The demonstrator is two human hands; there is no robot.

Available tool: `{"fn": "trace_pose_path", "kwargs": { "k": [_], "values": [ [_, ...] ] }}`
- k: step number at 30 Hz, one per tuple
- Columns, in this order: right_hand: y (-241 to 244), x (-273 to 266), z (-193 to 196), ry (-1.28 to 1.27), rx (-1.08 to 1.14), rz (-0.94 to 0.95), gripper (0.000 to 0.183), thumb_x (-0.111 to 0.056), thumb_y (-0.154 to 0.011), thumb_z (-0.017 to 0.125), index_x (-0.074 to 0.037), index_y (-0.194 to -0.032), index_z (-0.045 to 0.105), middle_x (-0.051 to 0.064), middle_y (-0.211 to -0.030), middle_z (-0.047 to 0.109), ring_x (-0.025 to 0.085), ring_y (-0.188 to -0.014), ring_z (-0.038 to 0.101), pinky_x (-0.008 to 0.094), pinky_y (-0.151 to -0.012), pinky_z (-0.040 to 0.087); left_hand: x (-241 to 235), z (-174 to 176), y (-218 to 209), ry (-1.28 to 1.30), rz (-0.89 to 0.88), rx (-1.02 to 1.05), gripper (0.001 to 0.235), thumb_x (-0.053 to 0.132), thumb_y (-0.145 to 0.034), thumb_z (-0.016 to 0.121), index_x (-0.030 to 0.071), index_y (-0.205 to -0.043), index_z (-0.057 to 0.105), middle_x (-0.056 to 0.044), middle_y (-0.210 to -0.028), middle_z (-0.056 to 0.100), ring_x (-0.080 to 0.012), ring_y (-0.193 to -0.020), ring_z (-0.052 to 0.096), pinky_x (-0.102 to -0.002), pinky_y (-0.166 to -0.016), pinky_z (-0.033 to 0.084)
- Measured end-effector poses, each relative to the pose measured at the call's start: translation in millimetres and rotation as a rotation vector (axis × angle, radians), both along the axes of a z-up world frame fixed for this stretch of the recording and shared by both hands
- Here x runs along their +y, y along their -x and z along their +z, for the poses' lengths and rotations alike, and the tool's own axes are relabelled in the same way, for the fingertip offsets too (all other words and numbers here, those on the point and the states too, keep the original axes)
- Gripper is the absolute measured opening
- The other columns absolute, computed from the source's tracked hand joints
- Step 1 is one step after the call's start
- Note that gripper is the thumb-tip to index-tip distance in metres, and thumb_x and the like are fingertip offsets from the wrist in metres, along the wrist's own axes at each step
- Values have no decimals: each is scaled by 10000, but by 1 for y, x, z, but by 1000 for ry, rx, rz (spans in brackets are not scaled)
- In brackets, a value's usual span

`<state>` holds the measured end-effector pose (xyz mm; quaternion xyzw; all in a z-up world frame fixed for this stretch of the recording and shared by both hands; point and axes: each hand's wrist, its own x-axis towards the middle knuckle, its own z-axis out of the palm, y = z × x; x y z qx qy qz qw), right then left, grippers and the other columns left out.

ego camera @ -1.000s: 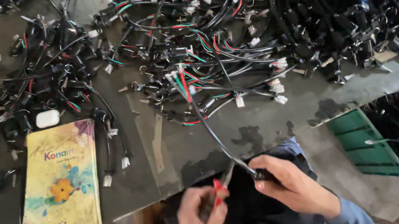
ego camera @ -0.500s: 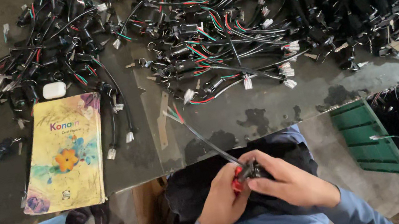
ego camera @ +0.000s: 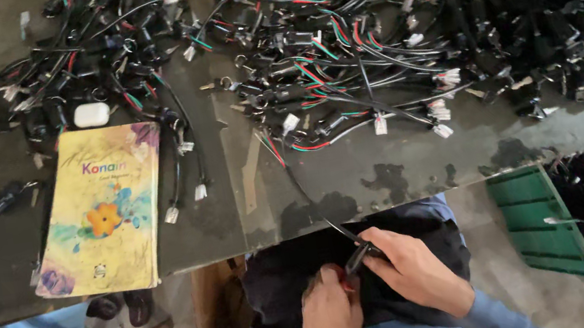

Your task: The person repeatedly strips the outer insulation from short black wires using red-handled pliers. They pick up wires from a pile on the table, strip the ends to expose inner conductors, and place the processed wires back on the table.

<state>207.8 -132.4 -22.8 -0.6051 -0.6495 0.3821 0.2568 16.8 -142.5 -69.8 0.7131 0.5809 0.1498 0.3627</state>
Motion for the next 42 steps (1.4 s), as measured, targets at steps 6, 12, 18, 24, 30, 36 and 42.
{"fn": "trace_pose_path", "kwargs": {
  "k": [6, 12, 18, 24, 30, 36, 42],
  "values": [
    [6, 3, 19, 47, 7, -13, 327, -130, -889, 659, -74, -1207, 611, 131, -942, 703, 308, -872, 691, 401, -745, 547, 2, -2, 5, 13, -38, -284, 268, 178, -861, 717, 20, -1020, 570, -166, -832, 693, -398, -809, 681, -480, -710, 536],
    [26, -14, 10, -198, -422, -146, 432, -102, -847, 658, -73, -1272, 586, 143, -879, 601, 343, -766, 651, 450, -638, 507, 2, -5, 2, 245, -8, -289, 239, 190, -878, 714, 61, -1037, 589, -139, -814, 708, -370, -809, 707, -462, -722, 551],
    [20, -13, 0, -239, -280, -138, 314, -117, -818, 682, -41, -1105, 577, 161, -932, 630, 373, -834, 656, 450, -684, 513, 3, -13, -8, 46, 7, -313, 279, 162, -856, 737, 52, -1058, 578, -164, -852, 683, -389, -810, 675, -454, -717, 533],
    [-3, -5, 12, -103, -141, -48, 323, -212, -847, 734, -39, -1081, 594, 169, -913, 684, 399, -868, 671, 451, -701, 520, 15, 7, -12, 286, 29, -391, 229, 174, -895, 733, 62, -1057, 619, -120, -812, 680, -328, -758, 693, -400, -700, 553],
    [-27, -4, 38, -181, -137, -152, 355, -253, -844, 738, -49, -1117, 638, 162, -943, 712, 371, -884, 700, 406, -726, 547, 18, 18, 8, 112, -59, -362, 330, 135, -842, 754, 63, -1115, 585, -142, -903, 657, -328, -832, 672, -400, -755, 546],
    [-93, 47, 90, -377, -260, -418, 320, -175, -849, 756, -64, -1136, 669, 124, -935, 635, 305, -797, 657, 401, -690, 535, 30, 26, 18, 201, -209, -189, 278, 157, -864, 755, 69, -1059, 577, -151, -958, 659, -348, -959, 646, -421, -824, 510],
    [-113, 91, 104, -965, -374, -508, 282, -116, -1013, 758, -18, -1234, 612, 162, -1193, 600, 346, -1071, 594, 414, -950, 495, 76, 72, 17, -297, -312, 98, 229, 177, -877, 747, 119, -1029, 586, -112, -994, 639, -317, -1021, 611, -444, -904, 446]
  ]
}}
